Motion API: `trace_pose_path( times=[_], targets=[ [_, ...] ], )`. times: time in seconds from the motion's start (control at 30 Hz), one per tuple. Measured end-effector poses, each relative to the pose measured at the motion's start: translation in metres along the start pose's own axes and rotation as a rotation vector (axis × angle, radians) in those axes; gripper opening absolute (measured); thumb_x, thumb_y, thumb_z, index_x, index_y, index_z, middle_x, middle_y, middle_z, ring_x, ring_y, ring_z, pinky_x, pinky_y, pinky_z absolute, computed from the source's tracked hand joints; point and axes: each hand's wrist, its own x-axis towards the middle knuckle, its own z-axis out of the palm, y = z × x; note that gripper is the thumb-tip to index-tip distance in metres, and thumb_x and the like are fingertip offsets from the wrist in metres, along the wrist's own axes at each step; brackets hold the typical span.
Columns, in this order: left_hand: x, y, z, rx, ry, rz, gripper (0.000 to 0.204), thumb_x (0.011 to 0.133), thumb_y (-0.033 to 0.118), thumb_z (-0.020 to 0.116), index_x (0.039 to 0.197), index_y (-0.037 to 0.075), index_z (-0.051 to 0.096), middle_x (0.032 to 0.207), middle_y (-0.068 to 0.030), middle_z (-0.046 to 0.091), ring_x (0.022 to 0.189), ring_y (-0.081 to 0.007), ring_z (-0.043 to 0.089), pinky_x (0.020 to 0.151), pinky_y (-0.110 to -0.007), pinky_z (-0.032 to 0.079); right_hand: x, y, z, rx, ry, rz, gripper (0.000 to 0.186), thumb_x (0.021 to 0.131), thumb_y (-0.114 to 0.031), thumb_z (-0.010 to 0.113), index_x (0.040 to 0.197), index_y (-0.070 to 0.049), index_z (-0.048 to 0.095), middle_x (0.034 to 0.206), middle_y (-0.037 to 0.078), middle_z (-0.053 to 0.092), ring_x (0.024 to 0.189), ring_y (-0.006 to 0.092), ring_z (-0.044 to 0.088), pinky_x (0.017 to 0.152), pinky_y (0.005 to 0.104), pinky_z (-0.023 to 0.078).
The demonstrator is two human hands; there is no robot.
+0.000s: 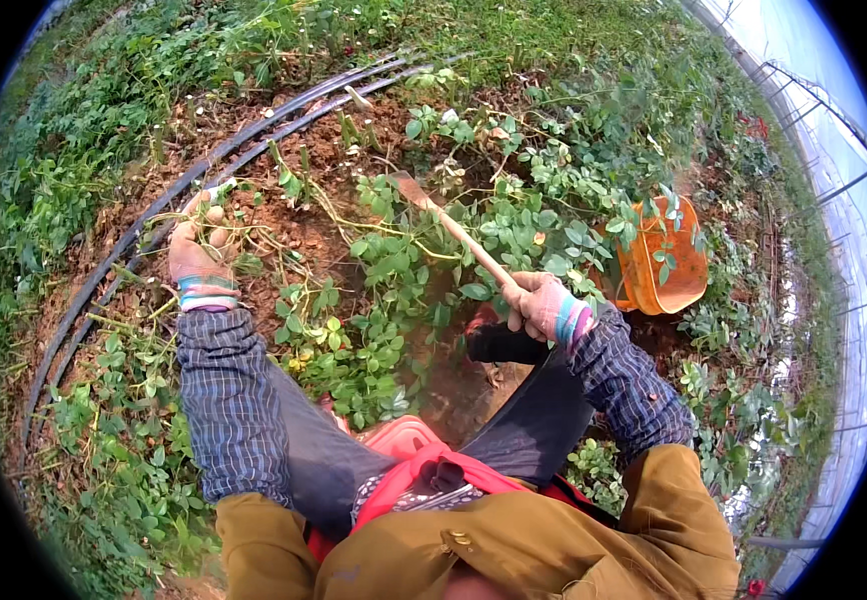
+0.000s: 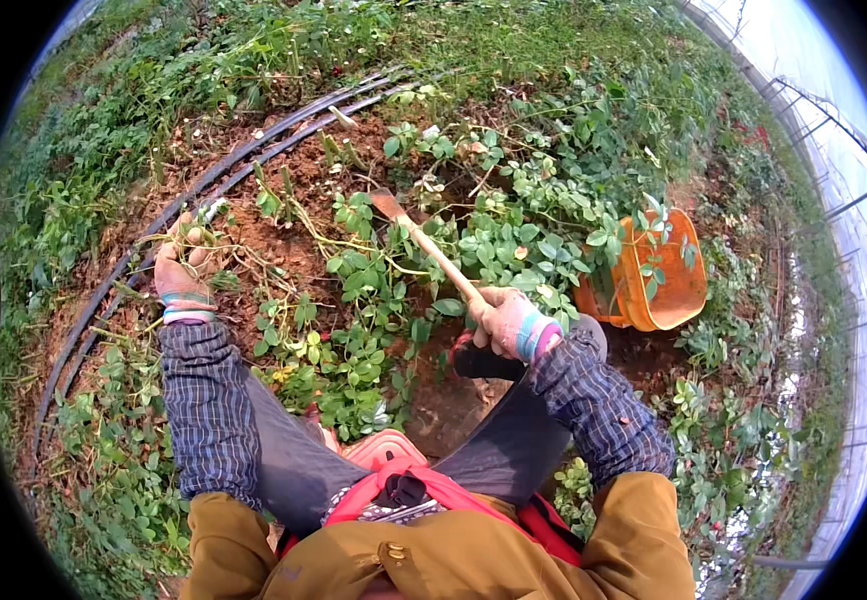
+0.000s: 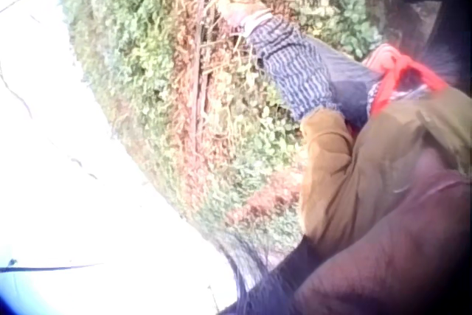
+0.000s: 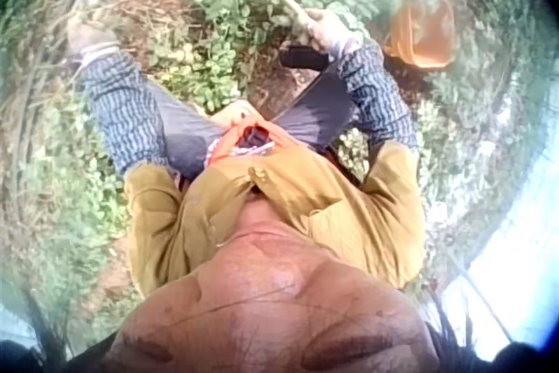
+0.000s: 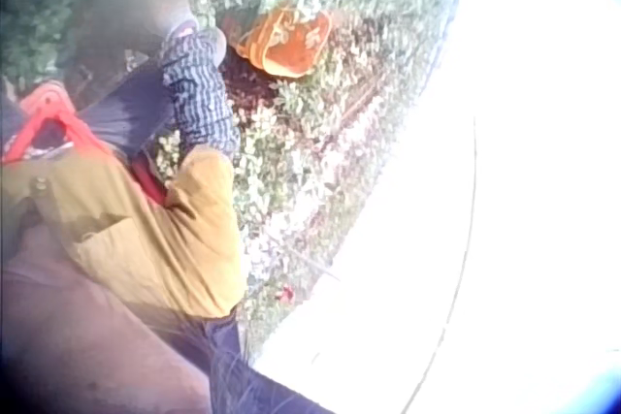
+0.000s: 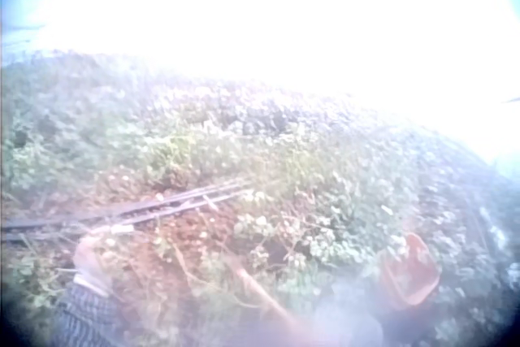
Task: The person uses a hoe to loosen soil and remove weeds around plants in a garden bed. They pull the weeds by hand and place them into a yellow bucket. The person sits on the ground while working.
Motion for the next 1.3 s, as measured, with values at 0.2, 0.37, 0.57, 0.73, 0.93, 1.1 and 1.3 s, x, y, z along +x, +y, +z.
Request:
trace_pose_path(
  times=[0.2,0.37,0.57,0.73,0.93,1.1,1.3],
  targets=[
    [0.003,-0.002,-0.006,-0.119,-0.128,0.006,0.039,0.084,0.014,0.038,0.117,0.007,0.058,0.081,0.0001,0.061,0.052,-0.0095,0.052,0.039,-0.022,0.034,-0.008,-0.009,-0.026,0.161,-0.005,0.025,0.034,0.094,-0.028,0.053,0.119,-0.005,0.056,0.059,0.002,0.056,0.034,0.0064,0.039,0.032,0.0227,0.029],
    [0.022,-0.008,-0.011,-0.132,-0.241,-0.050,0.039,0.085,0.014,0.037,0.118,0.006,0.056,0.079,0.0000,0.060,0.043,-0.0060,0.038,0.038,-0.020,0.030,0.009,-0.043,-0.058,-0.060,-0.084,0.111,0.038,0.094,-0.029,0.053,0.120,-0.002,0.057,0.056,0.001,0.052,0.036,0.0061,0.036,0.033,0.0226,0.028],
    [0.011,0.004,-0.015,-0.159,-0.352,-0.052,0.038,0.088,0.018,0.039,0.120,0.005,0.055,0.081,0.0006,0.062,0.051,-0.0053,0.052,0.040,-0.019,0.036,0.028,-0.050,-0.042,-0.038,-0.066,0.152,0.036,0.093,-0.031,0.054,0.117,-0.004,0.058,0.056,0.000,0.053,0.035,0.0053,0.037,0.033,0.0223,0.029],
    [-0.013,0.014,0.007,-0.192,-0.266,-0.080,0.038,0.090,0.015,0.043,0.124,0.001,0.052,0.071,0.0029,0.056,0.042,-0.0037,0.035,0.036,-0.019,0.025,0.035,-0.003,-0.024,0.059,-0.018,0.104,0.039,0.094,-0.030,0.053,0.126,-0.007,0.052,0.056,0.000,0.055,0.033,0.0064,0.040,0.030,0.0212,0.030],
    [0.003,0.013,-0.009,-0.234,-0.372,-0.012,0.037,0.089,0.011,0.050,0.124,0.001,0.052,0.074,0.0017,0.060,0.047,-0.0043,0.047,0.039,-0.017,0.035,0.012,-0.024,-0.031,0.041,-0.009,0.126,0.041,0.093,-0.032,0.055,0.122,-0.004,0.054,0.054,0.001,0.054,0.034,0.0064,0.041,0.031,0.0213,0.031],
    [0.017,0.003,-0.022,-0.230,-0.642,-0.037,0.038,0.086,0.009,0.057,0.123,0.002,0.055,0.083,-0.0029,0.066,0.064,-0.0113,0.065,0.045,-0.017,0.045,0.033,-0.038,-0.032,0.073,-0.056,0.175,0.034,0.095,-0.027,0.052,0.121,-0.005,0.055,0.054,0.001,0.054,0.034,0.0067,0.041,0.031,0.0223,0.031],
    [0.005,0.009,-0.018,-0.267,-0.438,-0.133,0.039,0.087,0.013,0.052,0.124,0.003,0.054,0.084,-0.0054,0.067,0.068,-0.0144,0.068,0.041,-0.020,0.047,0.049,0.007,0.038,0.260,0.080,0.158,0.032,0.093,-0.028,0.056,0.118,-0.009,0.058,0.053,0.002,0.055,0.030,0.0081,0.039,0.029,0.0242,0.028]
  ],
)
